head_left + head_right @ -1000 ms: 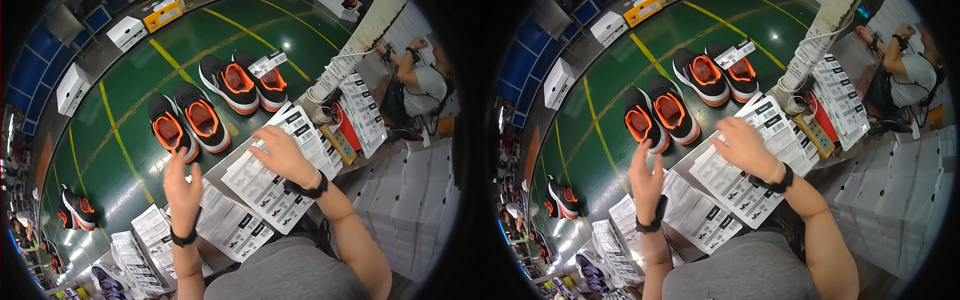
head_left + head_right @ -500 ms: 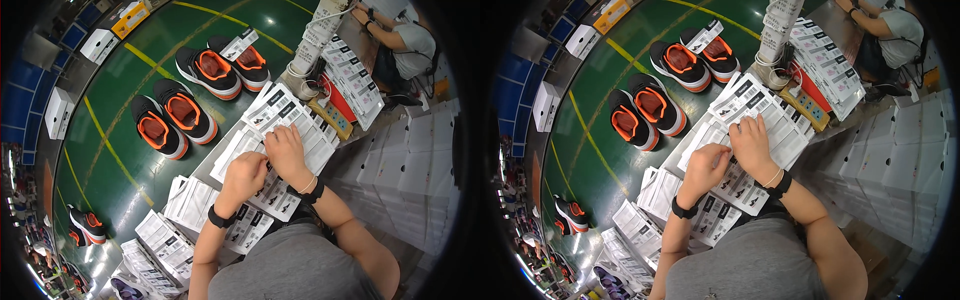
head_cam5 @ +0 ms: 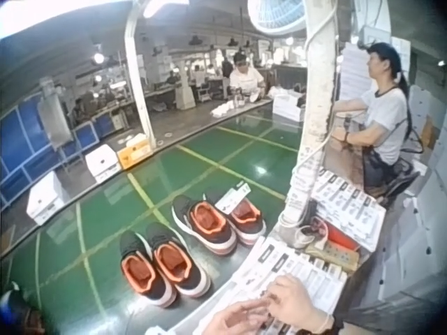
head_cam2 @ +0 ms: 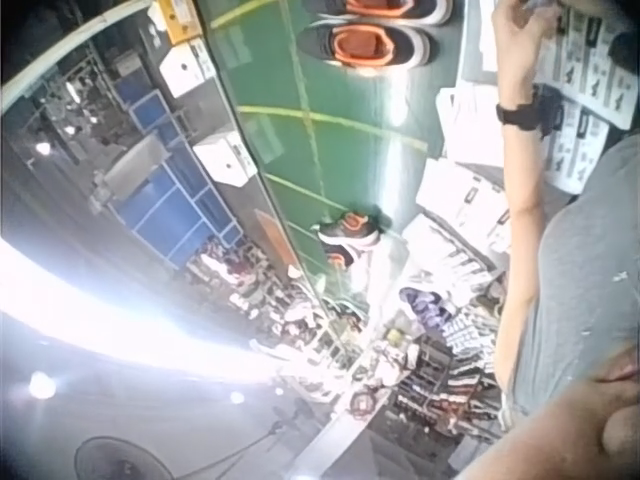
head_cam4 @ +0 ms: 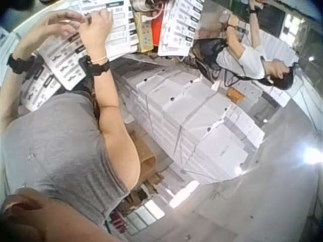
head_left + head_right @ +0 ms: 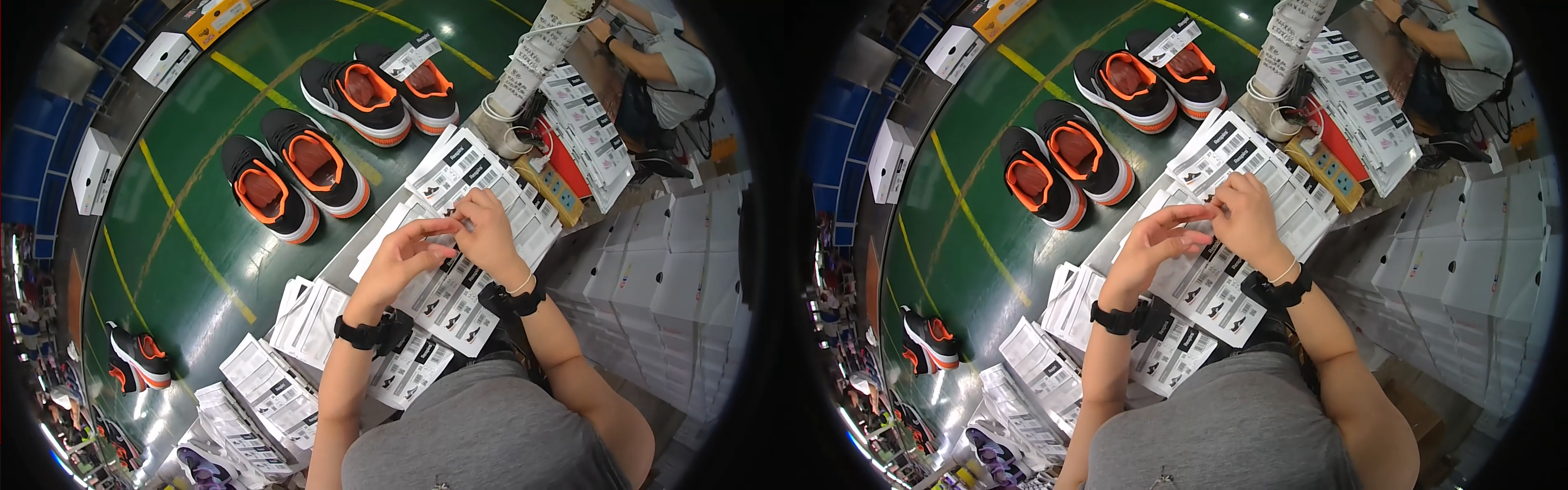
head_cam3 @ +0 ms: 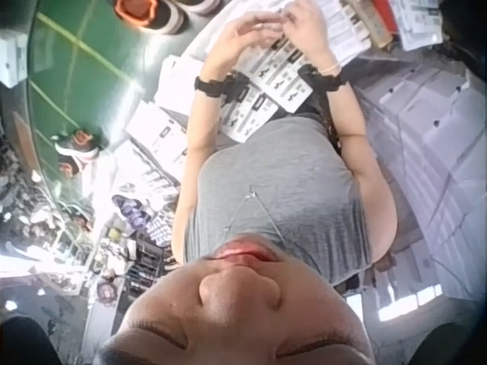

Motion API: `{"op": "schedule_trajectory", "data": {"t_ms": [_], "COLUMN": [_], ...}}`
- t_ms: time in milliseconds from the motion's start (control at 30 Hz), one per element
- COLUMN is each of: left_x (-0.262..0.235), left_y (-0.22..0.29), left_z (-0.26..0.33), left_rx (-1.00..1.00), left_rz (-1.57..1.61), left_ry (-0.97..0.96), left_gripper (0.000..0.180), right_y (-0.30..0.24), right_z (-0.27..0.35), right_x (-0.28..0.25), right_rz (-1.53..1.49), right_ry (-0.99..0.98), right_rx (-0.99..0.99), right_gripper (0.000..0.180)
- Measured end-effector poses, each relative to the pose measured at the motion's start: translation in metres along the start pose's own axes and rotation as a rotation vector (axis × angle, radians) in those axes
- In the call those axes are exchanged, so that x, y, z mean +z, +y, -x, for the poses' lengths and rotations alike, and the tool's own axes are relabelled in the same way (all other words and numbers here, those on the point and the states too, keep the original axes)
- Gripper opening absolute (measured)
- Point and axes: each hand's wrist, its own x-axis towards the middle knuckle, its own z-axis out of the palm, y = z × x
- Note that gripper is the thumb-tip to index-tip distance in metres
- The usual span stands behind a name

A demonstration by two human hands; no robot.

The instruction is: Inspecting pairs of sneakers and matching them with production labels on a factory line.

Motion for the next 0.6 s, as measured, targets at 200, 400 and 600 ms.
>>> {"op": "schedule_trajectory", "data": {"t_ms": [200,400,600], "left_x": [0.005,-0.004,-0.013], "left_y": [-0.016,-0.028,-0.030], "left_z": [-0.011,-0.010,-0.004], "left_rx": [-0.123,-0.146,-0.194], "left_rz": [0.122,0.358,0.622], "left_ry": [-0.103,-0.176,-0.089], "left_gripper": [0.053,0.060,0.046], "right_y": [0.037,-0.016,-0.092], "right_z": [0.002,-0.029,-0.090], "right_x": [0.003,-0.066,-0.010], "right_rz": [-0.729,-1.025,-0.276], "right_ry": [0.585,0.868,0.363], "right_rx": [0.457,0.304,-0.035], "right_gripper": [0.013,0.016,0.014]}}
